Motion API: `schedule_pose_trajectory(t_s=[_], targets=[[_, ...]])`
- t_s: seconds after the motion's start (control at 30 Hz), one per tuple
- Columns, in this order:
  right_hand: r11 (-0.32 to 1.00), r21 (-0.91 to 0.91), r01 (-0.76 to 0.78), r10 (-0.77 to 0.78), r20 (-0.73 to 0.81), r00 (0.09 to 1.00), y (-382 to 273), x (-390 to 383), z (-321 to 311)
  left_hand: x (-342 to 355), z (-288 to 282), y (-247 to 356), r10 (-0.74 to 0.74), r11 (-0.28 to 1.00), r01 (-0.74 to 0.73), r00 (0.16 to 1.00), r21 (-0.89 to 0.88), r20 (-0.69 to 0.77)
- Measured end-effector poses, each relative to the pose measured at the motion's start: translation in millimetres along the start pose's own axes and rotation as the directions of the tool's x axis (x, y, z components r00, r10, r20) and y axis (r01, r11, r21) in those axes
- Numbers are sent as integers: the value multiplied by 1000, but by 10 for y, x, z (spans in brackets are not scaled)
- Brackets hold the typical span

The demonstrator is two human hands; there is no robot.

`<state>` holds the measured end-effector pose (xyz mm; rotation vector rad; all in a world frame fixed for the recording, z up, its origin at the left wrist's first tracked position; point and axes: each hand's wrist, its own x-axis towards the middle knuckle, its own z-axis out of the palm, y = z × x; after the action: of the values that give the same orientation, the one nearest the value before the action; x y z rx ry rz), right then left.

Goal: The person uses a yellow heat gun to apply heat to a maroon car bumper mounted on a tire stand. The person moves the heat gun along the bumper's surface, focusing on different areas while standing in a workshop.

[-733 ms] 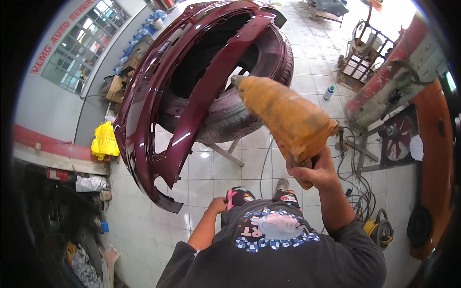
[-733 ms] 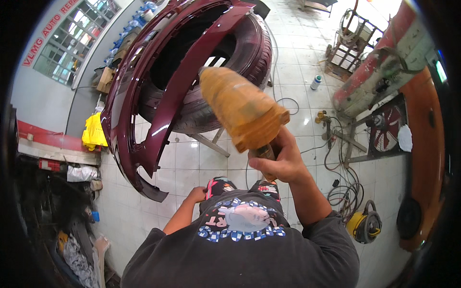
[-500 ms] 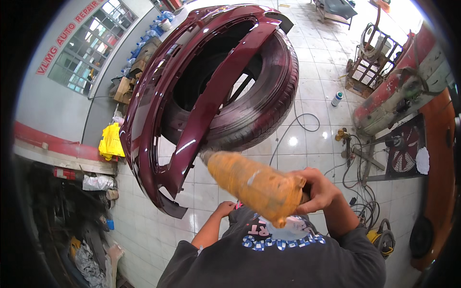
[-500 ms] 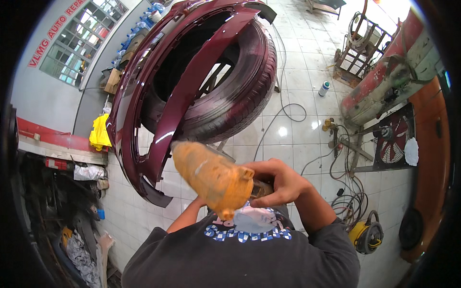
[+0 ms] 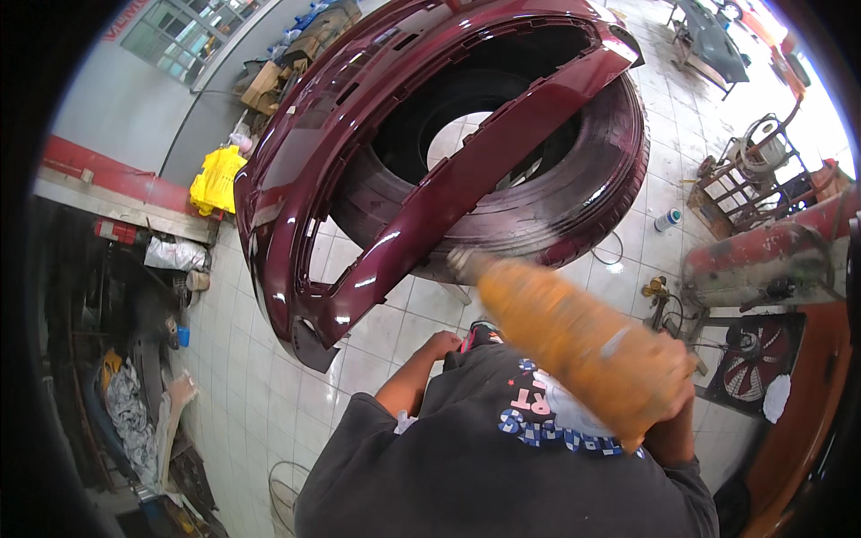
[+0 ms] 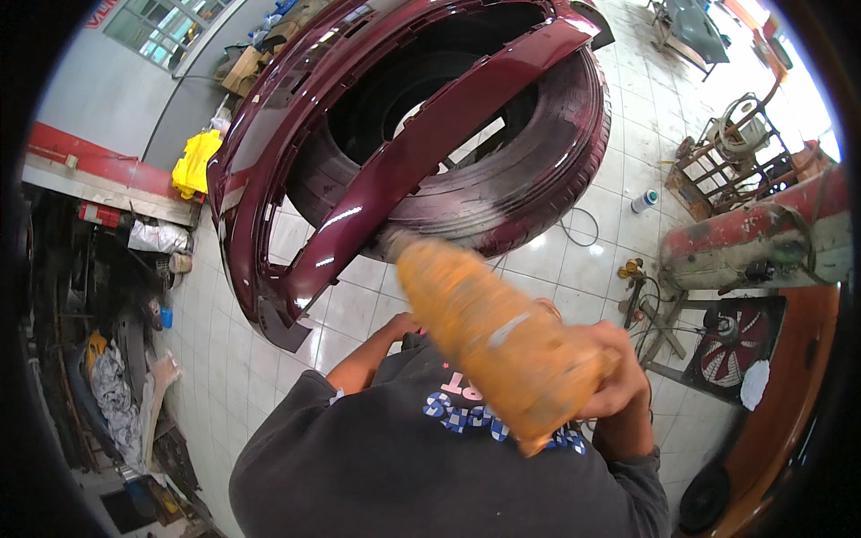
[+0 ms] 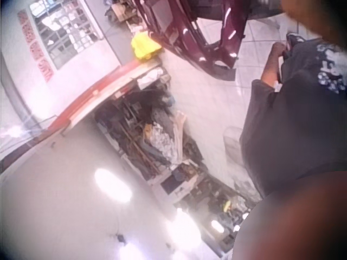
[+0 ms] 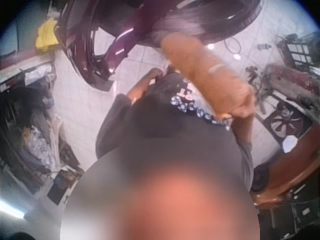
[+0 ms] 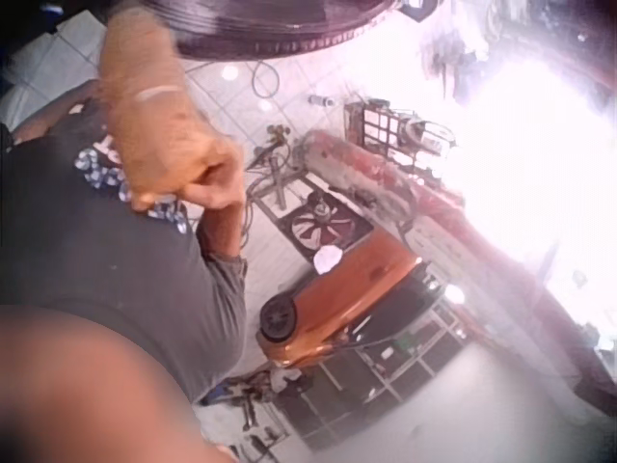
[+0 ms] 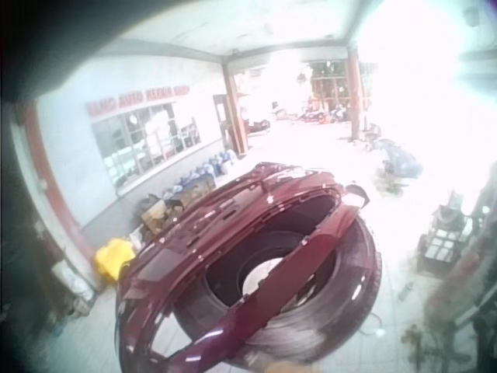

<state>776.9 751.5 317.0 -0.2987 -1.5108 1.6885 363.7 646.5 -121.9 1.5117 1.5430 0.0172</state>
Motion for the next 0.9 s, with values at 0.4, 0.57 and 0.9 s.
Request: schedule_pose_trajectory(t_s=[0.4, 0.57, 0.9], targets=[[959, 241, -149, 177, -98, 979, -403, 432, -1694, -209, 333, 592, -364, 925, 331, 913, 183, 185], [990, 141, -32, 61, -209, 976, -581, 583, -2449, 60, 607, 1420, -413, 911, 409, 906, 55, 97], [973, 167, 156, -74, -416, 906, -630, 778, -3519, 7, 748, 2361, -424, 906, 418, 899, -67, -114]])
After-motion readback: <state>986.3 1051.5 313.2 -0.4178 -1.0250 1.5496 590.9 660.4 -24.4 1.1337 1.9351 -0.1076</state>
